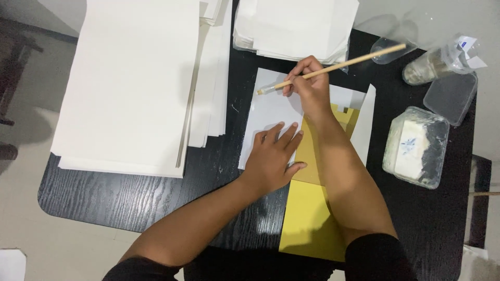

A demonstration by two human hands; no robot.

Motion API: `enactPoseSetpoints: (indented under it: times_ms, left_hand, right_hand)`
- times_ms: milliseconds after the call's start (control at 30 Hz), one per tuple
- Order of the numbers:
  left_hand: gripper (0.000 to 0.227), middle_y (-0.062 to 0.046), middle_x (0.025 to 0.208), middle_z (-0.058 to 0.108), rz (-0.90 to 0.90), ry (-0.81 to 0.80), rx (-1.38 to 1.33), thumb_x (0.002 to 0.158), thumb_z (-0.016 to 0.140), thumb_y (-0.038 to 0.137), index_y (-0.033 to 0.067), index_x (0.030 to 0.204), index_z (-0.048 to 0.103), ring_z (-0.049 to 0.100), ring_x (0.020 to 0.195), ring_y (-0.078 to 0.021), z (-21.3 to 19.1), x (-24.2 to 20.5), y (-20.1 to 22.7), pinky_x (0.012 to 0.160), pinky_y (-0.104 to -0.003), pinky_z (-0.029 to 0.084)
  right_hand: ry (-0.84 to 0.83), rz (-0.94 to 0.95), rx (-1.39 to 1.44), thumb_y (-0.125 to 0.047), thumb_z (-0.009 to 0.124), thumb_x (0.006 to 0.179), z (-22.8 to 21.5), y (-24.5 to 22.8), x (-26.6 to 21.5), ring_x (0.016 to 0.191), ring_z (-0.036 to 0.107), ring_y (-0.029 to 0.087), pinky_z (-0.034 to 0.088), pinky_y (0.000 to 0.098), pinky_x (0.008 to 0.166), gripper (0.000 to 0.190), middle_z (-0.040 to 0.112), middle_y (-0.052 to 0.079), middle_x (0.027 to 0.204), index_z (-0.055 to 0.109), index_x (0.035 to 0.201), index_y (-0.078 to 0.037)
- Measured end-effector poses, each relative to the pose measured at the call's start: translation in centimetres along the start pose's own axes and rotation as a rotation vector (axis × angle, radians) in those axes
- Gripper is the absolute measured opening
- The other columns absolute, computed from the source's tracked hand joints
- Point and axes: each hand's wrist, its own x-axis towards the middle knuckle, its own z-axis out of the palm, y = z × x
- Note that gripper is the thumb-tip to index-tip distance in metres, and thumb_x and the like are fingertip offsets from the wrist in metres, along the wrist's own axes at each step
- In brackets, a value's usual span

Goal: Folding paper bags and applying glue with a brush to seal them.

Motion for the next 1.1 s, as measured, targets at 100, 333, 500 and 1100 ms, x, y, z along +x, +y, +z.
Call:
enactPoseSetpoints:
  times_ms: [100,333,500,1100]
  left_hand:
    - [0.067,-0.022,0.158,0.044,0.016,0.031,0.014,0.102,0.053,0.049,0.0073,0.153,0.044,0.036,0.147,-0.0441,0.2,-0.1,-0.1,0.113,-0.062,0.028]
    - [0.068,-0.02,0.159,0.044,0.008,0.007,0.046,0.103,0.049,0.052,0.0078,0.154,0.043,0.036,0.147,-0.0428,0.4,-0.2,0.0,0.113,-0.061,0.028]
    - [0.069,-0.02,0.16,0.042,0.032,0.02,0.065,0.103,0.048,0.052,0.0073,0.155,0.042,0.035,0.147,-0.0431,0.8,-0.1,-0.3,0.112,-0.061,0.029]
    - [0.068,-0.021,0.16,0.042,0.017,0.001,0.056,0.103,0.048,0.051,0.0078,0.155,0.042,0.035,0.148,-0.0433,0.4,-0.1,-0.2,0.112,-0.061,0.028]
  right_hand:
    - [-0.05,0.007,0.081,0.003,0.054,0.09,-0.7,0.8,0.1,0.063,0.068,0.02,0.061,0.0303,0.057,0.014,0.062,0.017,0.085,0.045,0.098,-0.006]
    - [-0.099,0.0,0.021,0.007,0.054,0.087,0.6,-0.3,-0.6,0.064,0.068,0.017,0.06,0.0277,0.06,0.021,0.063,0.014,0.086,0.047,0.102,-0.006]
    - [-0.052,-0.065,0.053,0.007,0.052,0.088,0.0,0.0,-0.4,0.063,0.067,0.018,0.059,0.028,0.059,0.021,0.063,0.016,0.086,0.044,0.103,-0.006]
    - [-0.072,-0.188,-0.088,0.012,0.048,0.088,0.5,-0.1,-0.4,0.071,0.068,0.021,0.054,0.0279,0.063,0.031,0.062,0.019,0.091,0.04,0.113,-0.004]
